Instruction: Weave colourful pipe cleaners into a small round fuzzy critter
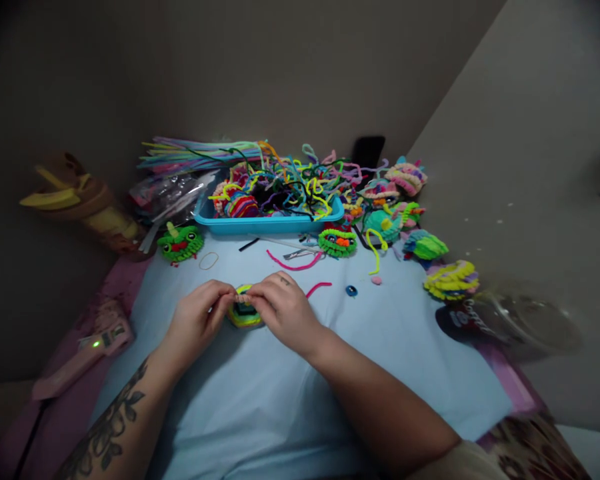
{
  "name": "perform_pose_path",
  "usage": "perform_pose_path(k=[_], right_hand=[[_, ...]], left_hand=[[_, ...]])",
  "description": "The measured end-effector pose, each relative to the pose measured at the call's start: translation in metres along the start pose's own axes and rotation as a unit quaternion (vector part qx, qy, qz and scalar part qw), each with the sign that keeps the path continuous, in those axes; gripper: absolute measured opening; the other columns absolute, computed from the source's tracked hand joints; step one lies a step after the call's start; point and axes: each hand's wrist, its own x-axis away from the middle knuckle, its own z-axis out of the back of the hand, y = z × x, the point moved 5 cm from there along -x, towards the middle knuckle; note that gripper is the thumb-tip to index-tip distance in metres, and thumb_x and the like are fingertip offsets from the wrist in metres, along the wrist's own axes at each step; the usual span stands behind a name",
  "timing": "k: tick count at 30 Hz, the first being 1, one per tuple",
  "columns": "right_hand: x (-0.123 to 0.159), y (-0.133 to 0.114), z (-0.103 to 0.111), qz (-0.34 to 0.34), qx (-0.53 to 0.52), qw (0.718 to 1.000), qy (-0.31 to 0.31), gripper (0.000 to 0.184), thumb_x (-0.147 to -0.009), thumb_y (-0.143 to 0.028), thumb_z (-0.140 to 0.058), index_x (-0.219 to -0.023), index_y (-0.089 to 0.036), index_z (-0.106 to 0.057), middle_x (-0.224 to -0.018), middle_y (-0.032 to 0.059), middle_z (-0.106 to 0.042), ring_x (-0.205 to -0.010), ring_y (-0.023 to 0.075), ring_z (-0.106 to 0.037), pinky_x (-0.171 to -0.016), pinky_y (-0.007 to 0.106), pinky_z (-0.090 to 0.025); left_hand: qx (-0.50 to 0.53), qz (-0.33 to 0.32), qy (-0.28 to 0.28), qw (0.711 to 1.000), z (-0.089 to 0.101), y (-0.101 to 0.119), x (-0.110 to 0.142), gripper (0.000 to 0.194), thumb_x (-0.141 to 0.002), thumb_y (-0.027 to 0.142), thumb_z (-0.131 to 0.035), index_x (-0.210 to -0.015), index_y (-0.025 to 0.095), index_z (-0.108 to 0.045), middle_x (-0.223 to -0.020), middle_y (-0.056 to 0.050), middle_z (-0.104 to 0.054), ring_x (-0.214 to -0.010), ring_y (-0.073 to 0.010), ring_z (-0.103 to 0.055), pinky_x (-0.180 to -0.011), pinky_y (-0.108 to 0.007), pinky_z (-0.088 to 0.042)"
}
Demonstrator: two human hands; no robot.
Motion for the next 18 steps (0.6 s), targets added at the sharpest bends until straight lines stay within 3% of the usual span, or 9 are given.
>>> perform_pose_path(k=[10,18], right_hand=[[0.0009,-0.0021,0.0008,0.021,0.023,0.999,0.027,0.006,-0.088,-0.02,-0.055,-0.089,-0.02,-0.061,-0.08,0.0039,-0.065,-0.078,0.0174,-0.057,-0.075,0.033,-0.047],[0.0043,-0.0025,-0.0004,0.007,-0.027,0.998,0.053,0.009,-0.086,-0.017,-0.056,-0.09,-0.022,-0.062,-0.082,0.0034,-0.069,-0.08,0.0163,-0.063,-0.074,0.031,-0.051]], left_hand=[[0.065,0.057,-0.006,0.996,-0.0026,0.0034,-0.0001,0.01,-0.085,0.025,-0.056,-0.087,0.017,-0.061,-0.077,-0.001,-0.064,-0.067,-0.0107,-0.058,-0.058,-0.02,-0.047],[0.108,0.08,0.054,0.989,0.0001,0.0015,0.002,0.012,-0.083,0.027,-0.059,-0.083,0.017,-0.067,-0.077,-0.002,-0.071,-0.065,-0.012,-0.065,-0.062,-0.022,-0.053]])
